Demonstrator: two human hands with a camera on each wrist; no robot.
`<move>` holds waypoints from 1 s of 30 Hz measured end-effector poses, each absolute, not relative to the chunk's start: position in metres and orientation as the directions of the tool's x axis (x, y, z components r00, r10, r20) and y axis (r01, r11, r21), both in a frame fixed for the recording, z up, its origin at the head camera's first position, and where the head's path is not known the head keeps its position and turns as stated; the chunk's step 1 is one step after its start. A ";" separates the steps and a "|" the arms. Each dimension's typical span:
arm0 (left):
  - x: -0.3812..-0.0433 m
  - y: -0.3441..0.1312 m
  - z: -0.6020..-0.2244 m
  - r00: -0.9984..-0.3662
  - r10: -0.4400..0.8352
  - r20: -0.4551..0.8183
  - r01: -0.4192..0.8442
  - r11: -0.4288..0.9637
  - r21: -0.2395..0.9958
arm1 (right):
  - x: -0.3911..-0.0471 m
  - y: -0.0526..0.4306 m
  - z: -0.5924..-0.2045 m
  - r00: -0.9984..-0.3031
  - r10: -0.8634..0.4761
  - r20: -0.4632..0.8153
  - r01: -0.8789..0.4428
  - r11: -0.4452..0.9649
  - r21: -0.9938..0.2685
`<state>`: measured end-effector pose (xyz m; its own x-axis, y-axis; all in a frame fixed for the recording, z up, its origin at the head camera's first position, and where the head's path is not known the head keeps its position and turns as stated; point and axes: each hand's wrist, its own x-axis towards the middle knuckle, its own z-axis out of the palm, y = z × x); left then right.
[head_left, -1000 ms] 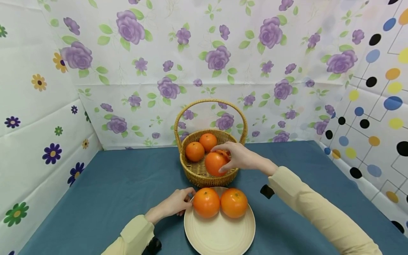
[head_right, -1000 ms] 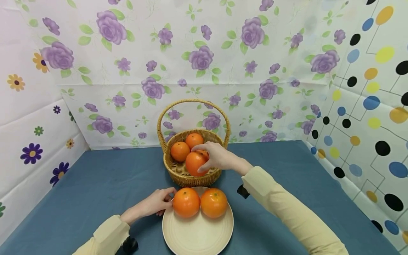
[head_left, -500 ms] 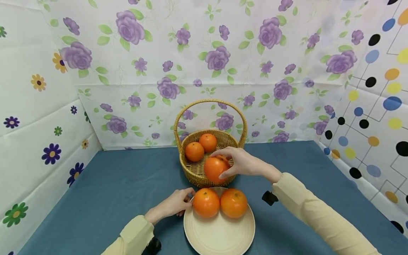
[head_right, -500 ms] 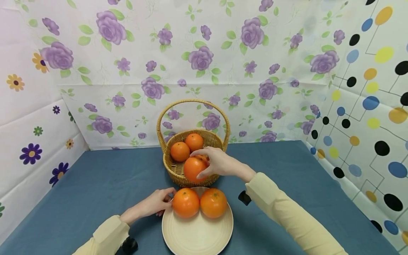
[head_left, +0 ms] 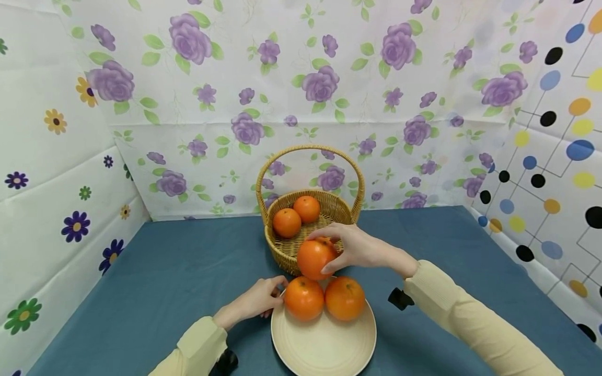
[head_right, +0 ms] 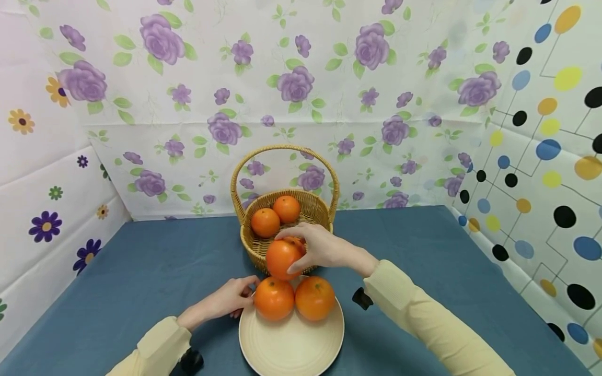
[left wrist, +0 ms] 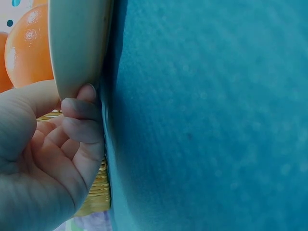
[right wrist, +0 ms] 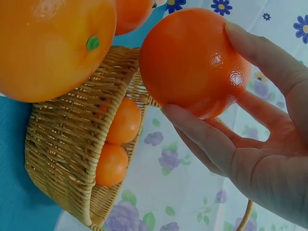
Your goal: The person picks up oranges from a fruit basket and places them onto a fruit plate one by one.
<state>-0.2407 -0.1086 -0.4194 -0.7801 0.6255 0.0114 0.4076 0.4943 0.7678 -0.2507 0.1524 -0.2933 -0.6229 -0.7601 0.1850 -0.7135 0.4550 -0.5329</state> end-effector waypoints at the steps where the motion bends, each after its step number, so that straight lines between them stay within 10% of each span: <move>1: -0.241 -0.108 -0.419 -0.780 0.626 0.013 0.410 0.494 0.767 | -0.250 0.153 -0.294 -0.619 -0.763 0.187 -0.717 0.451 -0.532; 30: -0.245 -0.108 -0.418 -0.791 0.608 -0.073 0.327 0.520 0.789 | -0.227 0.146 -0.297 -0.550 -0.819 0.163 -0.726 0.372 -0.579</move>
<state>-0.2445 -0.1079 -0.4184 -0.7906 0.6079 -0.0734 0.3267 0.5202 0.7891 -0.2274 0.1459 -0.2966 -0.5499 -0.8192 0.1628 -0.7257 0.3721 -0.5787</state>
